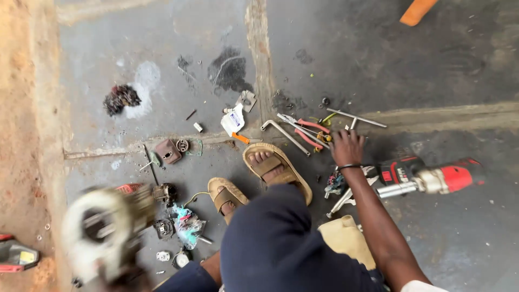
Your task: The person sits on a low stool and repairs a chainsaw engine. They handle the crankcase housing, fit the cylinder assembly onto it, drive a shaft with a hammer, and use a socket wrench and screwdriver to tighten fasteners while arranging engine parts on the floor.
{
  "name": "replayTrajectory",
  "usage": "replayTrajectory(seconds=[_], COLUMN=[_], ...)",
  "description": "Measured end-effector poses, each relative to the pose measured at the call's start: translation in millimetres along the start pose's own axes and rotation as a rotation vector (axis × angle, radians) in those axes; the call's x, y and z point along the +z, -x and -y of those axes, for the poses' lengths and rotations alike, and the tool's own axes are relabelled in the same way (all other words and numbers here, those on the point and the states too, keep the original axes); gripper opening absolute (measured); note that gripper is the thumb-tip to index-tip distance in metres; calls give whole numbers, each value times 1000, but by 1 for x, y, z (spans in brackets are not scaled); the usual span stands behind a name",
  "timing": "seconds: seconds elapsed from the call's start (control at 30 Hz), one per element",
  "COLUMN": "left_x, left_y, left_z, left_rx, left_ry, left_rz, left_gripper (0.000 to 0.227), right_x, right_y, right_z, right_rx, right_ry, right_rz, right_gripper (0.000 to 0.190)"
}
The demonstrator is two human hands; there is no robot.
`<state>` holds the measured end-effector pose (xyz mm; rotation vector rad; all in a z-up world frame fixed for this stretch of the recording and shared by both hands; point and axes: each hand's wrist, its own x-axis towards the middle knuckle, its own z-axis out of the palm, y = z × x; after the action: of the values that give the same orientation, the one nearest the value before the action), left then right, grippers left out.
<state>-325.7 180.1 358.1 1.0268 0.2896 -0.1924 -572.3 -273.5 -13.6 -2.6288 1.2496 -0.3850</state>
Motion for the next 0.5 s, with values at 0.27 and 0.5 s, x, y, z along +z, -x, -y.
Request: replayTrajectory(seconds=[0.27,0.5], left_x=[-54,-25], left_y=[-127,-127], left_z=[250,333], left_rx=[-207,-320], left_ry=[78,35], left_rz=[-25,-144], left_gripper=[59,57], right_x=[-16,-6], right_y=[21,-18], right_z=[0,19], right_rx=[-15,340], right_ry=[156,-296], right_rz=[294,267], right_gripper=[36,23])
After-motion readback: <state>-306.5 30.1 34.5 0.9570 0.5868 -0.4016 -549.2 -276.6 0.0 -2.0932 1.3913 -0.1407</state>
